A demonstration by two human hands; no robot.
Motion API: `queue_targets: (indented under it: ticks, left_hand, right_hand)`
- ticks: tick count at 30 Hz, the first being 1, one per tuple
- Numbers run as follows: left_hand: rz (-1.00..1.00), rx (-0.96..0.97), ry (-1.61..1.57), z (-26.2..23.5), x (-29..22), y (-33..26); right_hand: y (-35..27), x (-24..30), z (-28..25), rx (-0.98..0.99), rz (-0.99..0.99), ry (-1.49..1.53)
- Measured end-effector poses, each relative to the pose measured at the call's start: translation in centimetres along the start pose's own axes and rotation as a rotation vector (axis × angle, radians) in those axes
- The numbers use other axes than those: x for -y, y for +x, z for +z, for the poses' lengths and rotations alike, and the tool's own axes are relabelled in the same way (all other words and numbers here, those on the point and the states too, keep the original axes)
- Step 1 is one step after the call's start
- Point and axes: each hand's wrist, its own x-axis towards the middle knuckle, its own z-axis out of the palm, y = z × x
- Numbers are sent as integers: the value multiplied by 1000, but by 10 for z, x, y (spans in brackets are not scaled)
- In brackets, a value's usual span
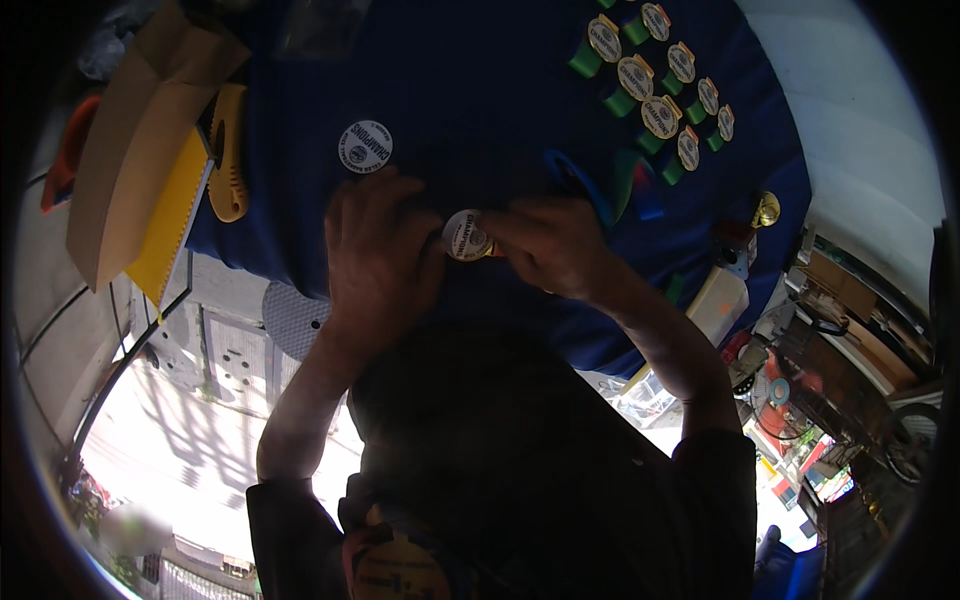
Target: The person assembles medals by threading colorful ribbons through the medal loops, folding the ribbon ends, and securing them with small plastic clips. They then place the completed medals into clear plastic packaging on a blue-clothed table.
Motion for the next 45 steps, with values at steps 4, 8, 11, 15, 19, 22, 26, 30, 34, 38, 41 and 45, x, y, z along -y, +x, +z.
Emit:
queue_targets:
  ticks: [4, 8, 11, 15, 19, 22, 26, 30, 34, 38, 41, 45]
  left_hand:
    - [-28, -34, -4, 10, -6, -7]
    - [-17, -71, 24, 14, -11, -6]
    - [-69, -117, 23, -1, -6, 1]
    - [-100, -283, 150, -44, 29, 21]
    - [-102, -420, 246, -74, 57, 36]
    - [-105, -707, 281, -135, 77, 50]
    - [-119, -763, 836, -234, 109, 77]
    - [29, -575, 906, -251, 114, 88]
    - [186, -407, 870, -218, 117, 111]
    - [141, -408, 951, -213, 145, 145]
    - [43, -381, 930, -214, 171, 158]
    - [23, -358, 778, -218, 185, 163]
  right_hand:
    - [-4, 1, 3, -34, 22, 10]
    - [-5, 3, 2, -40, 12, -3]
    - [-4, 3, 2, -38, -10, 10]
    - [-4, 1, 3, -57, -22, 27]
    - [-3, 1, 3, -55, -31, 12]
    - [2, 5, 0, -102, -41, 115]
    - [3, 6, -3, -76, -44, 71]
    - [-4, 5, -4, -12, 37, 49]
    - [-8, 4, 0, -36, 52, 42]
    - [-6, 3, 2, -78, 20, 17]
    - [-5, 6, 2, -120, 1, 50]
    - [-6, 8, 0, -68, 53, 16]
